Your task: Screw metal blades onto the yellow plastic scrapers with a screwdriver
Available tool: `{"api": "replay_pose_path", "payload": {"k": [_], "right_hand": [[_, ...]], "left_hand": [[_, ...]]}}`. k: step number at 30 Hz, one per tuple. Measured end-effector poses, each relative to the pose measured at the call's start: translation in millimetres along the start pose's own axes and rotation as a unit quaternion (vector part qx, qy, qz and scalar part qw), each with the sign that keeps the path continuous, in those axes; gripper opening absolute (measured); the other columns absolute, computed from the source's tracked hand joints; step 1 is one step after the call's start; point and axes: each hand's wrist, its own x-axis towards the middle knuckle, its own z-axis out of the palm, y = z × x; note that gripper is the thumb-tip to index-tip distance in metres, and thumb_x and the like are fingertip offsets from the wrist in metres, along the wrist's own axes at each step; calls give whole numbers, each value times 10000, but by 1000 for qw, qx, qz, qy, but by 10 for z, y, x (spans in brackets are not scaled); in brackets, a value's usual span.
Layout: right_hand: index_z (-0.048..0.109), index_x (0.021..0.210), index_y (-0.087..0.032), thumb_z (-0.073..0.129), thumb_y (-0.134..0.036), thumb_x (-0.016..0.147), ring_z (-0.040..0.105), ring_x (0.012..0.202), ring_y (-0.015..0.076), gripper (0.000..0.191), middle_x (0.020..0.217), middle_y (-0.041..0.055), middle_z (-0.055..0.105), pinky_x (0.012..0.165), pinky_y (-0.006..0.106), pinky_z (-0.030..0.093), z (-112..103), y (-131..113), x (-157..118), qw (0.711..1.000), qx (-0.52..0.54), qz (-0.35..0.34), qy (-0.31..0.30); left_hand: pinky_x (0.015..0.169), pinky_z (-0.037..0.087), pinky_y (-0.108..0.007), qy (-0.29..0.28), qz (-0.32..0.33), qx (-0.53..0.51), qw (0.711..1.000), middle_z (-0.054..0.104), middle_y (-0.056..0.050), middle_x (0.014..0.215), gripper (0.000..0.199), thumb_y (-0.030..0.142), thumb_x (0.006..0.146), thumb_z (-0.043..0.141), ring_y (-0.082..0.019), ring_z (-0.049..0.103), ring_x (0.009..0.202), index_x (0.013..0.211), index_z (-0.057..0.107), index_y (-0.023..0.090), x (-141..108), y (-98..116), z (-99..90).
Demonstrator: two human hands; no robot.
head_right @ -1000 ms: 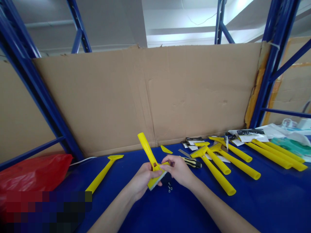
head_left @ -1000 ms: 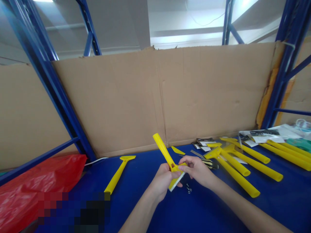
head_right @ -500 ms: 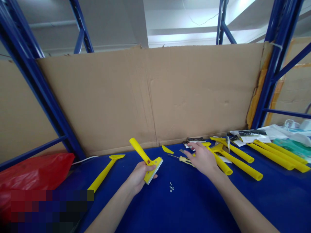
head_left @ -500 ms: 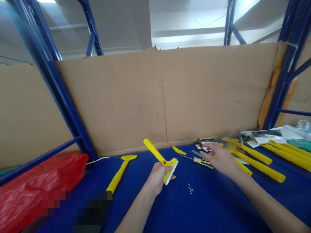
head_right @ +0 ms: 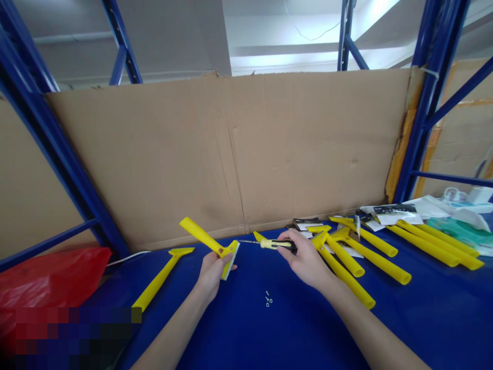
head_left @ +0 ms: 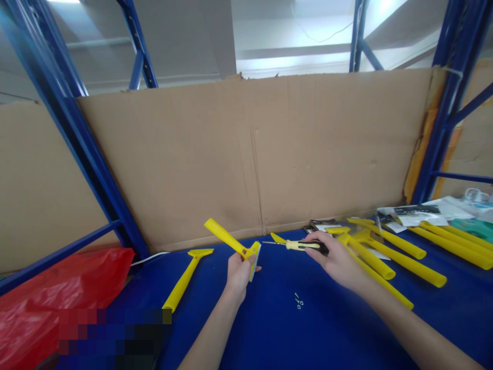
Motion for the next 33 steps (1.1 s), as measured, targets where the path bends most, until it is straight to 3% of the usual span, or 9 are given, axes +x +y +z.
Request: {"api": "replay_pose_path", "payload": {"k": [7, 27, 33], "right_hand": [[592, 870, -223, 548, -194, 812, 588, 795, 189, 79, 881, 36, 624, 706, 307, 460, 132, 31, -50, 996, -21, -80, -34], [602, 868, -227, 553, -189, 822, 599, 800, 191, 77, 882, 30, 633, 713, 317, 470, 100, 37, -54, 995, -43, -90, -28], [602, 893, -231, 534, -167, 833, 596, 783, 185, 111, 902, 45, 595, 688, 318, 497, 101, -4, -74, 990, -60, -124, -24]], "left_hand": [[480, 546, -216, -17, 9, 39, 999, 643, -44, 754, 85, 0, 774, 587, -81, 587, 517, 815, 614, 71, -17, -36, 53], [489, 555, -235, -19, 12, 46, 999, 640, -59, 772, 72, 13, 775, 575, -86, 582, 535, 809, 603, 70, -3, -35, 49], [447, 536, -195, -21, 36, 58, 997, 610, -18, 682, 87, 11, 725, 624, -80, 558, 523, 779, 617, 78, -26, -46, 71]]}}
